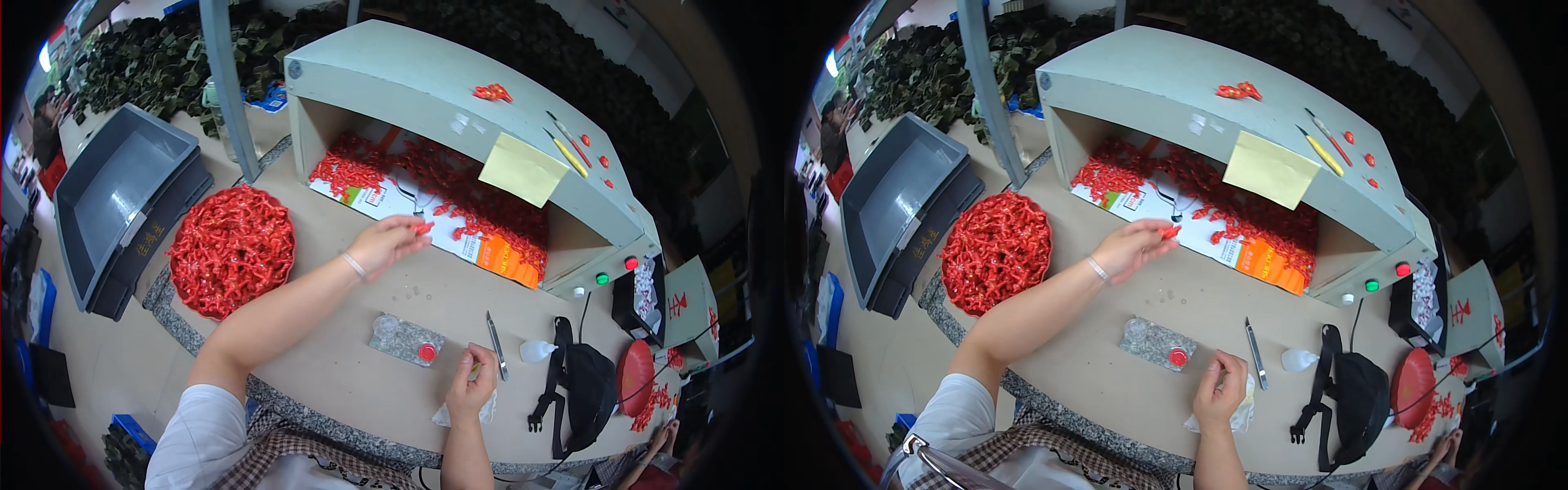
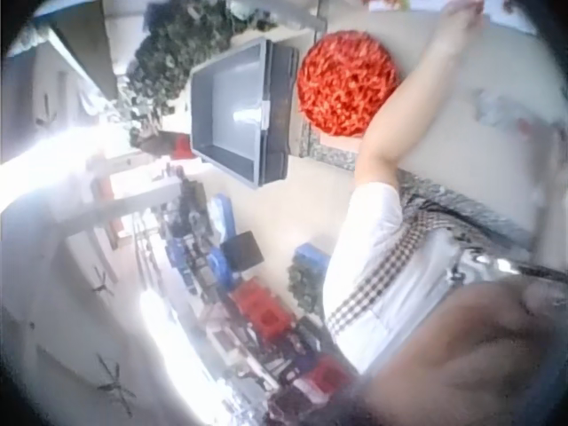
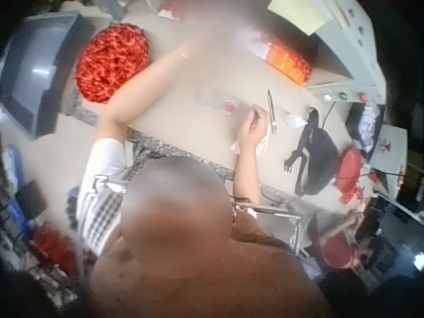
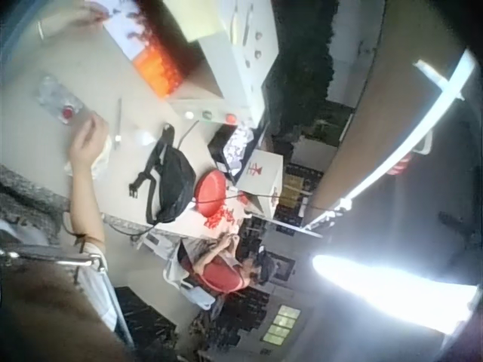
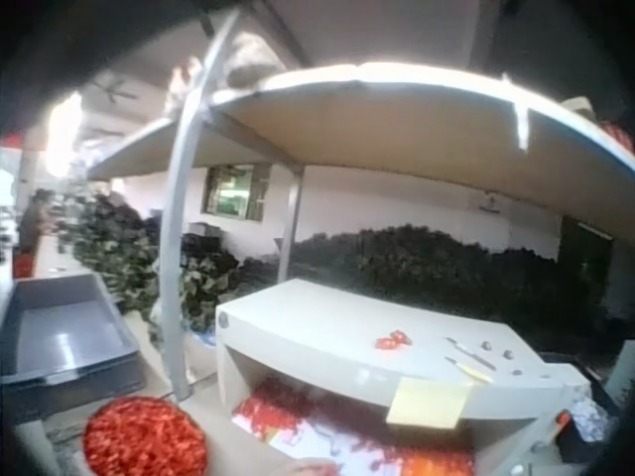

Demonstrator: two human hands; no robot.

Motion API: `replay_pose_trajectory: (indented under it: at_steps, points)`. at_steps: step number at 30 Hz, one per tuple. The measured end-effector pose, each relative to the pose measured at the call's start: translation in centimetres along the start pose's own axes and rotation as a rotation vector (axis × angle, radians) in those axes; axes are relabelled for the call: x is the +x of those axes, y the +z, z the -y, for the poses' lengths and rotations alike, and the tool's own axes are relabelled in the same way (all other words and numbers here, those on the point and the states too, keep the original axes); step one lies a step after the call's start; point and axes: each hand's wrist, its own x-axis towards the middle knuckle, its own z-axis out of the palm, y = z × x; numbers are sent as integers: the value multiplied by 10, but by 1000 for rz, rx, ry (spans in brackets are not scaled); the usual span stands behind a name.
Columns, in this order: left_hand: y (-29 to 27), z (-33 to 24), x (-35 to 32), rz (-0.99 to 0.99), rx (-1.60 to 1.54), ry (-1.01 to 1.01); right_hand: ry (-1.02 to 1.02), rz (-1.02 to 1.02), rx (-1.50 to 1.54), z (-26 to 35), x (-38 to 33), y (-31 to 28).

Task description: The person assembles small plastic toy figures by attaching components together by hand.

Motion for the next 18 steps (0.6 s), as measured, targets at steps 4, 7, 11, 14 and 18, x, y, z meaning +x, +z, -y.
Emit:
replay_pose_trajectory:
  at_steps: [4, 7, 11, 14, 18]
  points:
    - [-12, -4, -70, 62, -35, -152, 70, 3, 42, 1, 1, -9]
    - [-17, 5, -125, 219, 14, -234, 95, 103, 155, 29, 7, -17]
    - [-14, 21, -162, 368, 92, -299, -101, 509, 259, 73, 27, 3]
    - [-14, 21, -166, 381, -10, -474, -160, 776, 221, 77, 40, 5]
    - [-29, 27, -163, 526, -66, -622, -42, 1056, 268, 87, 53, 9]
